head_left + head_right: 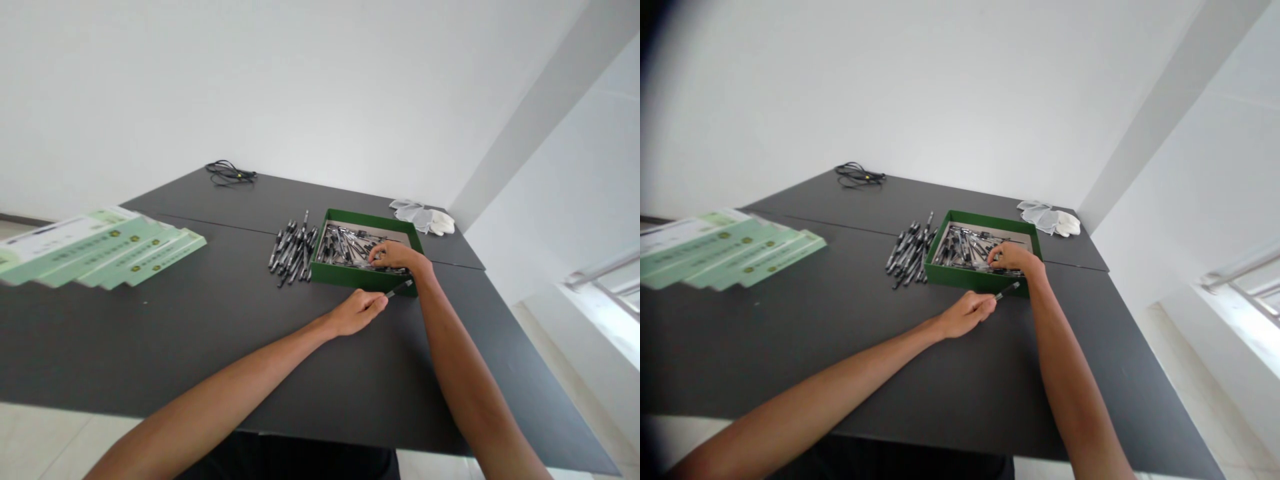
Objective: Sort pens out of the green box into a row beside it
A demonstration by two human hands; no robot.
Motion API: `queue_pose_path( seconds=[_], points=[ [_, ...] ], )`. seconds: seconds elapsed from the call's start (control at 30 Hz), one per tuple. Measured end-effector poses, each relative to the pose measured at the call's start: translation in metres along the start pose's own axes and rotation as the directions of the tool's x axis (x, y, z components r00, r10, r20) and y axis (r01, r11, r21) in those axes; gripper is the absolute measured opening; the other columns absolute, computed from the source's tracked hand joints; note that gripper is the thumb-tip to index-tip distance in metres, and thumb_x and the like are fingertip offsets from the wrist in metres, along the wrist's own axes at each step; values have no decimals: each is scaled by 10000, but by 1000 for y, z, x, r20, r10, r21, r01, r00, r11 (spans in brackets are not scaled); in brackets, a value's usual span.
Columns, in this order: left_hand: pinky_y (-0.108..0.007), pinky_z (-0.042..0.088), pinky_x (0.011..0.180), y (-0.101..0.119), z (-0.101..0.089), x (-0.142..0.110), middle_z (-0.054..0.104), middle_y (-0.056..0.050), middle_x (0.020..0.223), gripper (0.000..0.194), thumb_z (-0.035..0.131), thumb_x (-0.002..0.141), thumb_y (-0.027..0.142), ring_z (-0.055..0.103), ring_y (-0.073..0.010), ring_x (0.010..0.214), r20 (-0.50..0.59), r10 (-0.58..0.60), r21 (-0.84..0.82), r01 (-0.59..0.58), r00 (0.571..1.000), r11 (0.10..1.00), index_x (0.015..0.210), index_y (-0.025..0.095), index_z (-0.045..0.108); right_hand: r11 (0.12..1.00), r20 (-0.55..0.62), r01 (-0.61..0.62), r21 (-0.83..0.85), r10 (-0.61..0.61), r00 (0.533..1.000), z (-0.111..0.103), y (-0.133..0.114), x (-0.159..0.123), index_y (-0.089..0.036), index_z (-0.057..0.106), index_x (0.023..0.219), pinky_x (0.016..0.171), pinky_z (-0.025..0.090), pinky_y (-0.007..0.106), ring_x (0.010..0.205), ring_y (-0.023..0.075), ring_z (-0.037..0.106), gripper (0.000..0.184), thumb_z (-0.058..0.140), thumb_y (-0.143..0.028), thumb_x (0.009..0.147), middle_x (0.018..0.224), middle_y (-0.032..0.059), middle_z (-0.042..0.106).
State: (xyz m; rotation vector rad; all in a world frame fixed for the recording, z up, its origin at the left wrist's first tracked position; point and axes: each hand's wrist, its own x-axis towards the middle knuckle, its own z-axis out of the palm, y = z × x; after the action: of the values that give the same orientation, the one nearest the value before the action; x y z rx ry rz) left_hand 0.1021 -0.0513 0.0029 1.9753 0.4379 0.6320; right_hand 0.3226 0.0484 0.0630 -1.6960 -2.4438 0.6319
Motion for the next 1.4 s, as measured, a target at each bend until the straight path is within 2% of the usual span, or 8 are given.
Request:
queue_pose_path(
  seconds=[0.17, 0.37, 0.57, 0.73, 0.87, 1.0, 1.27, 1.4],
  points=[
    [-252, 282, 594, 2, 0, 0, 417, 33, 652, 644, 275, 1036, 724, 369, -115, 613, -3, 12, 1, -12, 1000, 1000, 716, 189, 432, 999, -8, -29, -25, 29, 1000, 0, -5, 1, -231, 834, 919, 722, 471, 247, 782, 178, 674, 156, 774, -314, 802, 840, 5, 781],
    [-252, 287, 594, 2, 0, 0, 421, 30, 648, 648, 274, 1035, 727, 375, -117, 615, -13, 18, 3, -18, 1000, 1000, 706, 190, 429, 978, -24, -97, -183, 94, 995, 9, -8, 12, -261, 859, 926, 722, 493, 258, 839, 211, 716, 170, 809, -348, 787, 943, 46, 814],
    [-253, 291, 594, 1, 0, 0, 429, 31, 637, 632, 299, 1042, 706, 380, -117, 610, -18, 21, -14, -21, 1000, 1000, 713, 187, 447, 983, -54, -63, -172, 54, 997, 8, -11, 9, -265, 858, 987, 775, 502, 267, 895, 230, 738, 192, 710, -341, 890, 990, 61, 822],
    [-257, 325, 602, -4, 0, 2, 419, 30, 622, 657, 253, 1027, 741, 391, -122, 601, -153, -13, -83, 0, 988, 997, 703, 198, 431, 993, -214, 61, -97, -81, 973, -1, -9, 8, -178, 803, 1013, 927, 483, 275, 1051, 227, 707, 293, 516, -233, 998, 1112, 105, 799],
    [-254, 328, 580, -10, 1, 5, 381, 35, 614, 633, 254, 1026, 736, 373, -122, 586, -288, -80, -187, 26, 954, 982, 691, 214, 380, 991, -318, 133, -9, -129, 939, -11, -7, 3, -154, 757, 1079, 894, 491, 280, 923, 209, 709, 319, 448, -209, 1022, 966, 81, 799],
    [-245, 317, 550, -14, 2, 7, 370, 41, 609, 603, 306, 1026, 717, 357, -115, 565, -362, -130, -265, 32, 923, 964, 701, 215, 380, 978, -404, 206, 42, -172, 898, -22, -10, -5, -160, 758, 1088, 942, 479, 294, 984, 217, 710, 303, 471, -224, 1012, 984, 76, 798],
    [-218, 286, 507, -17, 3, 9, 346, 57, 620, 553, 370, 1029, 685, 316, -96, 540, -378, -154, -369, 4, 913, 929, 741, 214, 380, 974, -404, 213, 72, -167, 900, -39, -23, -22, -151, 747, 1130, 747, 455, 287, 720, 177, 620, 353, 459, -320, 1016, 834, 47, 769],
    [-209, 285, 495, -15, 3, 8, 348, 59, 644, 549, 379, 1023, 698, 317, -89, 540, -369, -151, -384, -2, 917, 923, 775, 209, 399, 974, -407, 212, 86, -160, 899, -42, -19, -26, -143, 716, 1103, 756, 435, 289, 745, 177, 614, 316, 473, -320, 1004, 782, 42, 751]
  ],
)
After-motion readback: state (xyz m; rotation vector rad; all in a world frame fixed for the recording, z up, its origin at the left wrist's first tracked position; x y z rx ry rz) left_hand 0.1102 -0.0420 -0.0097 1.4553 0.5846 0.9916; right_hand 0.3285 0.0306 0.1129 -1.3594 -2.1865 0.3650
